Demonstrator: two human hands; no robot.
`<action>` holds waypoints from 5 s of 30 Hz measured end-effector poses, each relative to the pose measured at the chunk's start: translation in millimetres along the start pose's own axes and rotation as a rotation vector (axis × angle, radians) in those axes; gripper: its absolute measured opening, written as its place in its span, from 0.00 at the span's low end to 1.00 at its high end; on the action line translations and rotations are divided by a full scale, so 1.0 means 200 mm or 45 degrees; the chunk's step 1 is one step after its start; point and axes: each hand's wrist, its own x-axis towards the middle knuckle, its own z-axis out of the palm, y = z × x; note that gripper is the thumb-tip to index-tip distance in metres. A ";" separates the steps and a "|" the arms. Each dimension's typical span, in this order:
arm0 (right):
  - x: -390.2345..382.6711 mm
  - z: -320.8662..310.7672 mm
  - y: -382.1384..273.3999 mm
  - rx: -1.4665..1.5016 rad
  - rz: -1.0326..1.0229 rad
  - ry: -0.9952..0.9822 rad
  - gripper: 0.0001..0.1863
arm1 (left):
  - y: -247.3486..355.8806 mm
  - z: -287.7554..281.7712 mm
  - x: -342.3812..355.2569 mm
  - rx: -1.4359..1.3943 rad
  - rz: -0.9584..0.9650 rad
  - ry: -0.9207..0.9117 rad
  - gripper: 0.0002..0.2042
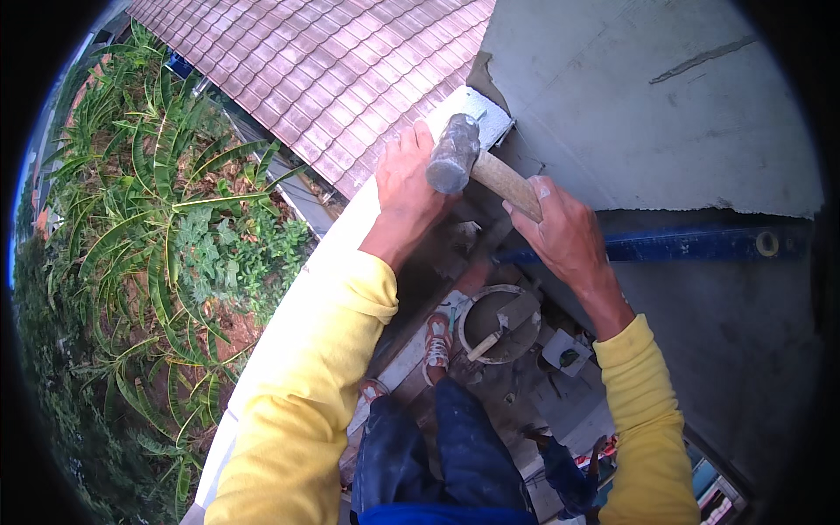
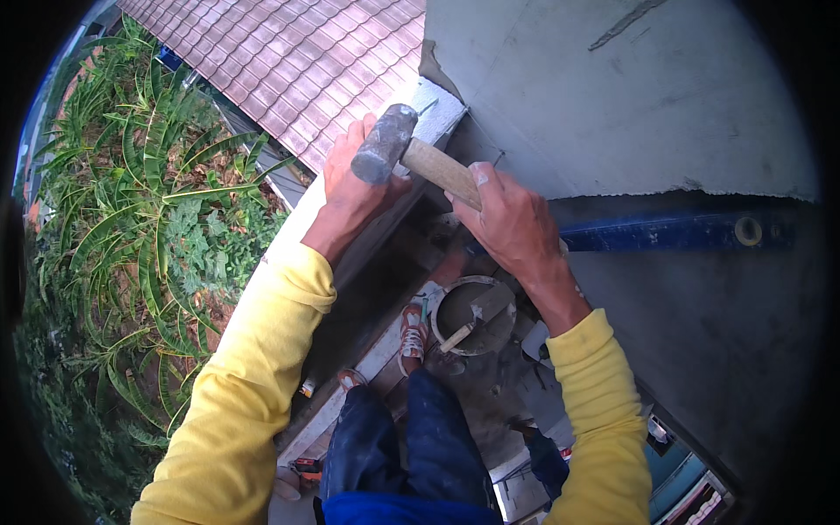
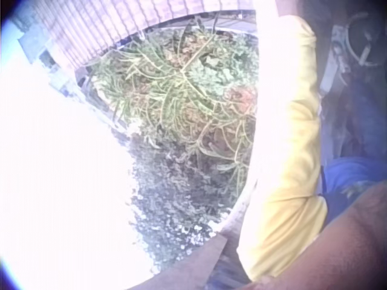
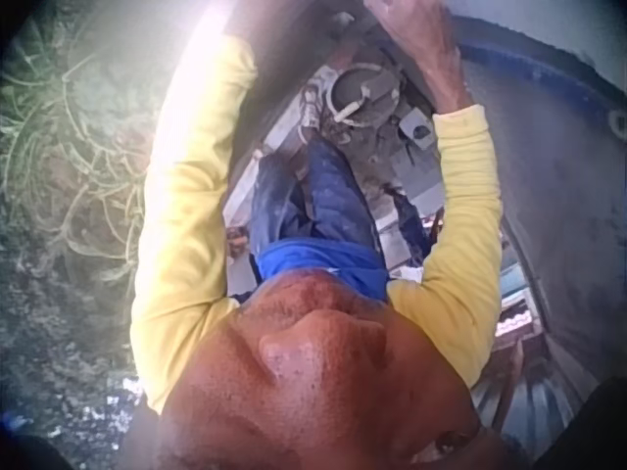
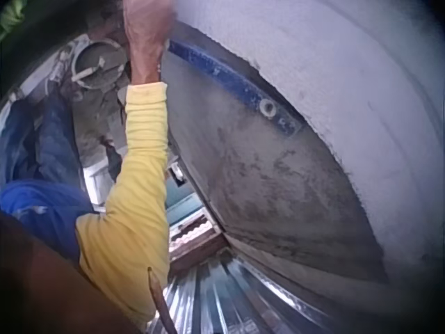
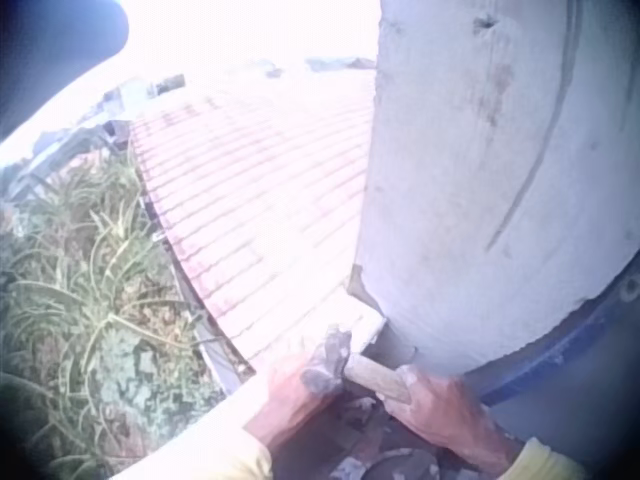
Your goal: The person installs white roof tiles along a curved roof edge. They apply cement with a trowel, position each tile, tap it into place with a hammer, and secure it with nails. The person also uses a string line to align the tiles.
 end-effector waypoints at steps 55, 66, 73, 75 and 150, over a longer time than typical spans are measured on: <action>0.00 -0.01 0.01 -0.058 -0.179 -0.028 0.22 | -0.01 -0.02 -0.03 0.010 -0.046 0.056 0.34; -0.01 -0.01 0.01 0.000 -0.365 0.025 0.23 | -0.04 -0.01 -0.03 -0.025 -0.067 0.076 0.35; 0.08 0.06 0.19 -0.220 0.032 0.005 0.23 | 0.06 -0.01 -0.03 -0.003 -0.078 0.108 0.30; 0.03 0.04 0.11 -0.097 -0.097 0.044 0.23 | -0.04 0.00 -0.02 0.024 -0.073 0.082 0.38; 0.03 0.57 0.01 0.458 0.759 0.337 0.10 | 0.04 -0.04 0.00 0.021 -0.063 0.028 0.47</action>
